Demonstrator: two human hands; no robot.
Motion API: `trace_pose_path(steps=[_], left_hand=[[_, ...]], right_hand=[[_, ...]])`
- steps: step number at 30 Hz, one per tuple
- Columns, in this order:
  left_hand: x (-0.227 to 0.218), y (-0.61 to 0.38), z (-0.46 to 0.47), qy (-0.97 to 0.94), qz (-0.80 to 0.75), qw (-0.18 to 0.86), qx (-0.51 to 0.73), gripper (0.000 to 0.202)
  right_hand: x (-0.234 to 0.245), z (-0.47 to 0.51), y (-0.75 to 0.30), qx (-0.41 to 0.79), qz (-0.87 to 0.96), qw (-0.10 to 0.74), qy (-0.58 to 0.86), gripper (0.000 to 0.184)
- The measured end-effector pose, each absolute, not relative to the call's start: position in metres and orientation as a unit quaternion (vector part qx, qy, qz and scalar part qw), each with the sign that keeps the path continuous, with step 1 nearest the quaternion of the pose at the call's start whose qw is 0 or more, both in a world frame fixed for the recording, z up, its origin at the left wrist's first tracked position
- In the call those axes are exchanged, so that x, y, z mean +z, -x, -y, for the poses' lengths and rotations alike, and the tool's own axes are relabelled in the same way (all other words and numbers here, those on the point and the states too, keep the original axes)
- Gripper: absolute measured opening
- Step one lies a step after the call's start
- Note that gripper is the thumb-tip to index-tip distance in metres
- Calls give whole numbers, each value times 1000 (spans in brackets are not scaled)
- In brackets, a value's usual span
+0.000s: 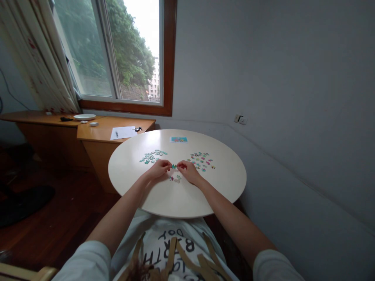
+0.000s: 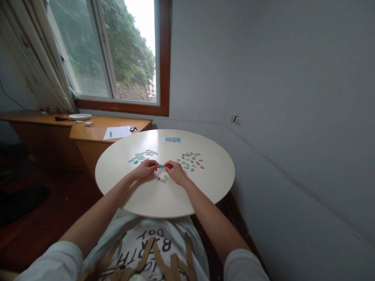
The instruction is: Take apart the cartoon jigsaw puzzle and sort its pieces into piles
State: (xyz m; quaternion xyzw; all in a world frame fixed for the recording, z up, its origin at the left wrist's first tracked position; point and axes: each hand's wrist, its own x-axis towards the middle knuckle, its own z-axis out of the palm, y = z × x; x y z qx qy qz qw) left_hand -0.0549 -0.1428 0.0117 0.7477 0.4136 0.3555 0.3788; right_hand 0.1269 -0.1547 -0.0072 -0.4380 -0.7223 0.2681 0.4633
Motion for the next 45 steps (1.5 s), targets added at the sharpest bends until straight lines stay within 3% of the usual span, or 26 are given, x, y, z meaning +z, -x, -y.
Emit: trace_pose_path(steps=[15,24,36,45], left_hand=[[8,59,135,-718,-442,369,392,21],[2,90,113,-600,-630,219,442,15],[7,111,118,-582,-750,164,267,10],[13,110,123,-577,-772,151,220,13]], right_hand=[[-7,155,-128,253,723,458,452,14],[-8,154,-129,265,721,448,457,14],[-10,153,-129,265,720,446,461,13],[-9,157,-129,226,770,393,448,11]])
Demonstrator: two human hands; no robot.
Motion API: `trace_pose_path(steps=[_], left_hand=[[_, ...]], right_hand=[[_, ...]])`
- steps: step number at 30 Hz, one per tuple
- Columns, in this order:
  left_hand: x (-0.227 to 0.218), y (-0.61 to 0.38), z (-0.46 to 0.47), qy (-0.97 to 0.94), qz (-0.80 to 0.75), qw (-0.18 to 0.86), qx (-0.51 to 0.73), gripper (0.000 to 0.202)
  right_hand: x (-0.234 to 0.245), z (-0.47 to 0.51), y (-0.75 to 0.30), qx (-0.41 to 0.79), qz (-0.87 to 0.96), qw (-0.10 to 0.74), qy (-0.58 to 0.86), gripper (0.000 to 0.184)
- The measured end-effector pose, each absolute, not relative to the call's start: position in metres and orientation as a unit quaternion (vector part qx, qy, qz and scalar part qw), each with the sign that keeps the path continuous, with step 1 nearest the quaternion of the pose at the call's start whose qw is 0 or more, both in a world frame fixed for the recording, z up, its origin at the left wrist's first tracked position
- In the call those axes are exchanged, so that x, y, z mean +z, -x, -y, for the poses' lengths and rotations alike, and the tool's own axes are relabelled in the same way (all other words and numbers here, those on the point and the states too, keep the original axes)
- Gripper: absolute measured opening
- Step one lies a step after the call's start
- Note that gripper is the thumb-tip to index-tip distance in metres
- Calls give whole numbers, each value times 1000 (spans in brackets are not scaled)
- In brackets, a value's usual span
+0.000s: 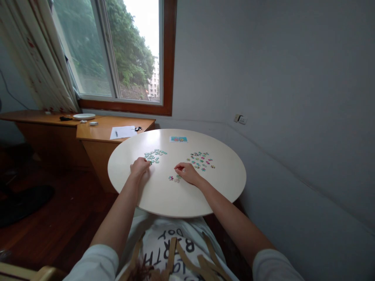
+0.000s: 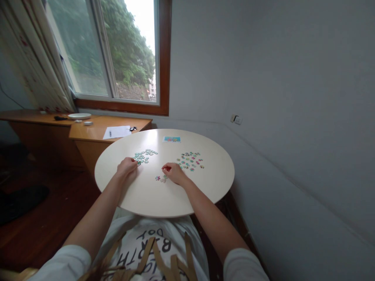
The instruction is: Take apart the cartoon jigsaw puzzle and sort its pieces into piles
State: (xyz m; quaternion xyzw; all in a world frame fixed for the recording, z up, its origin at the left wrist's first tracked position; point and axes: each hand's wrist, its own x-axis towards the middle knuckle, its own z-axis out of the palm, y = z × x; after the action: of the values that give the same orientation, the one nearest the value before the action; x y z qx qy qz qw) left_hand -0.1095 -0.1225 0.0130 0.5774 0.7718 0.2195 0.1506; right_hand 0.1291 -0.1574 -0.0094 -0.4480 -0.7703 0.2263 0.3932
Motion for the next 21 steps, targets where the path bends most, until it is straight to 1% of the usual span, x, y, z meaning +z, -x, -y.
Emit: trace_pose_path(steps=[9,17,21], left_hand=[[12,111,121,-576,-767,155,235,14],[11,112,123,-572,-771,138,245,13],[11,112,122,-570,-772,138,244,15]], right_hand=[[-2,170,-124,106,865,322,369,9],[-4,167,-123,94,865,306,386,13],[-4,167,-122,103,862,307,390,11]])
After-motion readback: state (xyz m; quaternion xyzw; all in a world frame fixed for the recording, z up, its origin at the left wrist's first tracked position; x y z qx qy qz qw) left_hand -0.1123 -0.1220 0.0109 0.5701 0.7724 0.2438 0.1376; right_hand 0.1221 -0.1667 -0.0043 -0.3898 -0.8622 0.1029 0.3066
